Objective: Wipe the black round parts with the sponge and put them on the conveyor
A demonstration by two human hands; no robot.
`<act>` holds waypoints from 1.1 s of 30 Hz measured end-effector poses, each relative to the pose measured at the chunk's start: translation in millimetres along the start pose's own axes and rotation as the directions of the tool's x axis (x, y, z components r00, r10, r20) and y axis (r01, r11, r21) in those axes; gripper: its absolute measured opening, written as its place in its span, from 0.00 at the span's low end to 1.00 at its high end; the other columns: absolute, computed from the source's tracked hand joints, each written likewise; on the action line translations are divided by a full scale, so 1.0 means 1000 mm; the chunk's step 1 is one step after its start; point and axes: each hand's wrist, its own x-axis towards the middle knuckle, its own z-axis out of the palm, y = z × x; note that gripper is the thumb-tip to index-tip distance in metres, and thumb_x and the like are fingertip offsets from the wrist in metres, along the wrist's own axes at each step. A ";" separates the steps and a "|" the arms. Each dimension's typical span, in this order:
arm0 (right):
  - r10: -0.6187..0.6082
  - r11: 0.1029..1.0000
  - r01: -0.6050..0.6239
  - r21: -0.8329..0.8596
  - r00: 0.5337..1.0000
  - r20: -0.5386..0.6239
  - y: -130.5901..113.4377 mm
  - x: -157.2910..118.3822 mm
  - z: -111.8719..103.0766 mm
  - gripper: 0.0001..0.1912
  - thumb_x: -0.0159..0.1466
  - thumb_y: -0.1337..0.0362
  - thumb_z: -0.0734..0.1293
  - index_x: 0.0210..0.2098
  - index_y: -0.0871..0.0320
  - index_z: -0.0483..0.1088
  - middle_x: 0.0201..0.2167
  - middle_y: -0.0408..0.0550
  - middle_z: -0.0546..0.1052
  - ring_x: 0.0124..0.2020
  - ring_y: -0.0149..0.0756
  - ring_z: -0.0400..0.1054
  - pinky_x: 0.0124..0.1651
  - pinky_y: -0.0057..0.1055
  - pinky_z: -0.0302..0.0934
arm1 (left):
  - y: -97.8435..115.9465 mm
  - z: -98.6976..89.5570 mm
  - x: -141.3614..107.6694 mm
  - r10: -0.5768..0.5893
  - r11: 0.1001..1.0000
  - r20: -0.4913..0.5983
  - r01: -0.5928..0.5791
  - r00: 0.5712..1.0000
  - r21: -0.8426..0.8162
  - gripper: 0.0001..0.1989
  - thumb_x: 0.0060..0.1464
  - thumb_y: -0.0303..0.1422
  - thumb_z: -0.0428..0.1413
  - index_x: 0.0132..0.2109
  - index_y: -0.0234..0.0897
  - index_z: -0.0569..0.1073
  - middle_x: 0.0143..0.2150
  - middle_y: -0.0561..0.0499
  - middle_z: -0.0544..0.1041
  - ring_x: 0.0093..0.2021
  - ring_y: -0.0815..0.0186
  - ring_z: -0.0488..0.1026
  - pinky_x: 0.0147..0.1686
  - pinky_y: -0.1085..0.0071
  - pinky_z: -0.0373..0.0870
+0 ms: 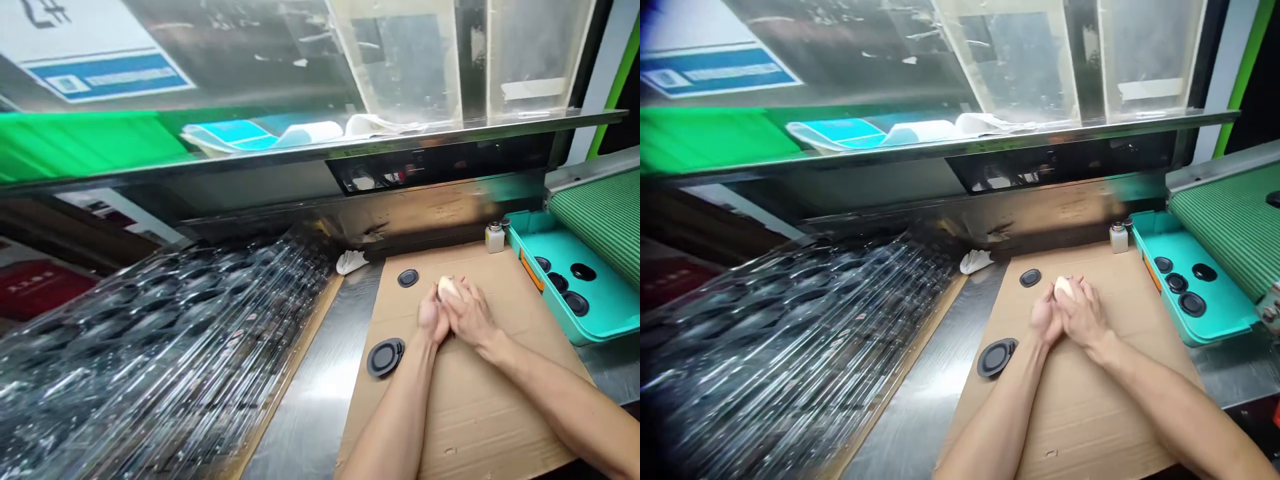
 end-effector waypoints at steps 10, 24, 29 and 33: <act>0.018 0.994 -0.016 -0.105 1.000 0.016 0.006 0.007 -0.002 0.21 0.73 0.62 0.54 0.58 0.55 0.71 0.57 0.55 0.72 0.48 0.46 0.61 0.54 0.41 0.56 | -0.002 0.004 0.000 -0.055 0.993 -0.001 0.055 0.998 -0.106 0.21 0.68 0.40 0.42 0.43 0.33 0.77 0.50 0.38 0.80 0.58 0.55 0.74 0.61 0.57 0.70; 0.069 0.959 -0.101 0.266 0.989 0.128 0.046 0.015 -0.024 0.29 0.57 0.59 0.74 0.57 0.56 0.69 0.52 0.53 0.76 0.52 0.45 0.71 0.53 0.37 0.64 | 0.000 0.004 0.008 0.020 0.992 -0.031 -0.023 0.999 -0.127 0.20 0.69 0.38 0.43 0.43 0.32 0.76 0.46 0.40 0.81 0.53 0.57 0.76 0.59 0.58 0.69; 0.102 0.911 -0.141 0.387 0.988 0.120 0.040 0.018 -0.019 0.17 0.64 0.54 0.67 0.49 0.53 0.75 0.41 0.45 0.81 0.39 0.39 0.75 0.43 0.32 0.66 | -0.006 0.006 0.006 0.032 0.994 -0.009 -0.033 0.999 -0.103 0.18 0.69 0.37 0.44 0.41 0.32 0.75 0.42 0.41 0.81 0.49 0.58 0.78 0.58 0.60 0.70; -0.025 0.892 -0.073 0.446 0.977 0.212 0.047 0.022 -0.023 0.17 0.65 0.51 0.64 0.42 0.55 0.78 0.38 0.46 0.81 0.38 0.40 0.75 0.42 0.32 0.65 | -0.009 0.011 0.003 0.026 0.993 -0.042 -0.031 0.999 -0.117 0.22 0.69 0.36 0.41 0.37 0.31 0.75 0.38 0.41 0.80 0.44 0.59 0.79 0.55 0.60 0.72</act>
